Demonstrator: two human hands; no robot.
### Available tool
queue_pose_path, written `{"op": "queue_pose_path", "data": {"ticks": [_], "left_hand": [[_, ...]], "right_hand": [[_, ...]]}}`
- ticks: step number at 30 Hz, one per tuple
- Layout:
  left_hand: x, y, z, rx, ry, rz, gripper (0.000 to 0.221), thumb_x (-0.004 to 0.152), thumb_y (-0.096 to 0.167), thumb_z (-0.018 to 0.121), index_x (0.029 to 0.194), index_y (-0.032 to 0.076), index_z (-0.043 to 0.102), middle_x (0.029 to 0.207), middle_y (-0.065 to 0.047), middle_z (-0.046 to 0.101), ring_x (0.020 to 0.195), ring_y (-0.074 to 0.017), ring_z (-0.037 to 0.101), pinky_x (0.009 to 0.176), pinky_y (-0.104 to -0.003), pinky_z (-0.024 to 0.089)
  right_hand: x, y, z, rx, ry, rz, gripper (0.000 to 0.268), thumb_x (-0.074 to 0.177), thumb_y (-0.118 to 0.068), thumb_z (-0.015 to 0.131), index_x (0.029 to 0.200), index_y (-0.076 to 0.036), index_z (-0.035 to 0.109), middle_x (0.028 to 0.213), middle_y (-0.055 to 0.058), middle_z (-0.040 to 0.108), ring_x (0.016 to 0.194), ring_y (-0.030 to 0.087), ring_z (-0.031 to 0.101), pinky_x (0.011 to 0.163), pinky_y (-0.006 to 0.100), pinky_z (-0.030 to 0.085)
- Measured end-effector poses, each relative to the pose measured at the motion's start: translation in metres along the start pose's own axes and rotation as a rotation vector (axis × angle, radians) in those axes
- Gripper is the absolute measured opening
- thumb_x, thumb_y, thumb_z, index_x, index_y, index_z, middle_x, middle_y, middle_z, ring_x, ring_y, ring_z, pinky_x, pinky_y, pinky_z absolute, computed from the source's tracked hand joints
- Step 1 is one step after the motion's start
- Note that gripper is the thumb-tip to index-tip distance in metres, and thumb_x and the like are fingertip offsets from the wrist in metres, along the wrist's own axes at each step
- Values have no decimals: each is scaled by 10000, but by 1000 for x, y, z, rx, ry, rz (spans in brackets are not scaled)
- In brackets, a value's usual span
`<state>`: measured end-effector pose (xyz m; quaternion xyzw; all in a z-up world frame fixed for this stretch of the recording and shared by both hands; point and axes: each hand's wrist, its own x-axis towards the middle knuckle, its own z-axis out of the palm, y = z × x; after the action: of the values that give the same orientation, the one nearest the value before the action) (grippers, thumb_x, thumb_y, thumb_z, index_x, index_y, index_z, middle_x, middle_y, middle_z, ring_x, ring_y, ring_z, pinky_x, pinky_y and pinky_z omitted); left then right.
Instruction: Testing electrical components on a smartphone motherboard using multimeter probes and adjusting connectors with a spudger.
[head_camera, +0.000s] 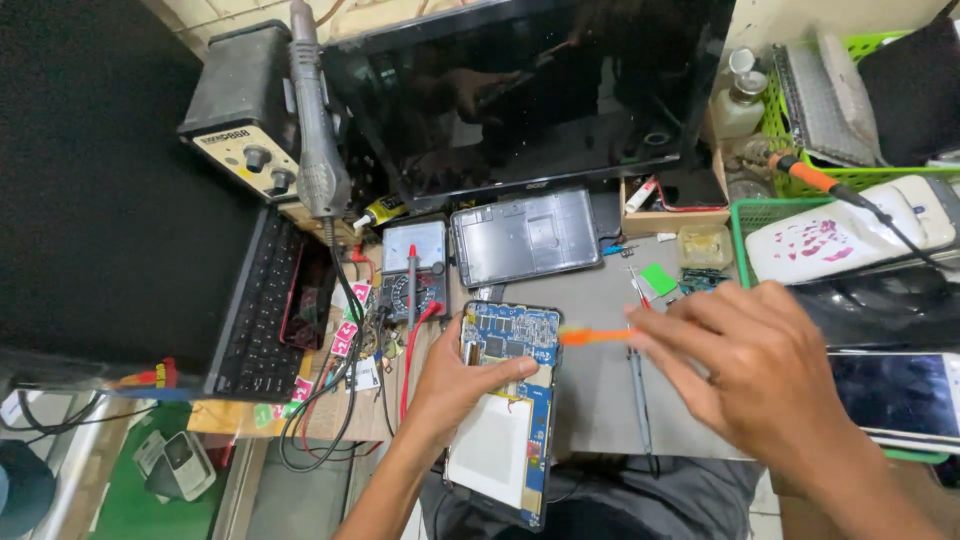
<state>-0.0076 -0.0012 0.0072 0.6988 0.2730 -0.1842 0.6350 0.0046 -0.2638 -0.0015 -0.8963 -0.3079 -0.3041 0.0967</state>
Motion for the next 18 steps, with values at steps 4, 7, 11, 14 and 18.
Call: {"op": "queue_pose_path", "data": {"ticks": [4, 7, 11, 14, 18], "left_hand": [[5, -7, -2, -18, -6, 26, 742, 582, 173, 886, 1282, 132, 642, 1191, -102, 803, 1025, -261, 800, 924, -382, 633], [6, -5, -1, -33, -16, 52, 711, 586, 157, 888, 1255, 119, 649, 1158, -112, 811, 1008, -257, 799, 911, -381, 633], [6, -6, -1, -9, 2, 67, 703, 586, 187, 886, 1251, 134, 662, 1160, -90, 813, 1036, -240, 798, 939, -375, 629], [-2, 1, 0, 41, 22, 20, 749, 571, 223, 887, 1275, 154, 641, 1169, -74, 813, 1010, -227, 798, 892, -359, 622], [1, -4, -1, 28, 15, 65, 687, 585, 223, 891, 1225, 148, 654, 1148, -73, 817, 1019, -222, 799, 906, -369, 630]], "right_hand": [[-5, 1, 5, 279, -114, 1, 233, 920, -354, 733, 1113, -241, 797, 797, -18, 651, 686, 232, 585, 630, 390, 380], [-2, 3, 4, 210, -91, -20, 227, 917, -365, 746, 1103, -243, 789, 785, -14, 635, 690, 234, 570, 616, 397, 369], [-1, 0, 2, 158, -77, -33, 223, 938, -331, 736, 1132, -229, 779, 804, -13, 631, 671, 251, 542, 631, 397, 371], [-6, -3, 7, 235, -144, -94, 218, 932, -375, 712, 1095, -241, 770, 769, -13, 606, 710, 239, 564, 609, 418, 379], [-6, 0, 7, 182, -92, -39, 220, 930, -329, 740, 1125, -233, 774, 803, -20, 639, 680, 241, 568, 623, 399, 363]]}}
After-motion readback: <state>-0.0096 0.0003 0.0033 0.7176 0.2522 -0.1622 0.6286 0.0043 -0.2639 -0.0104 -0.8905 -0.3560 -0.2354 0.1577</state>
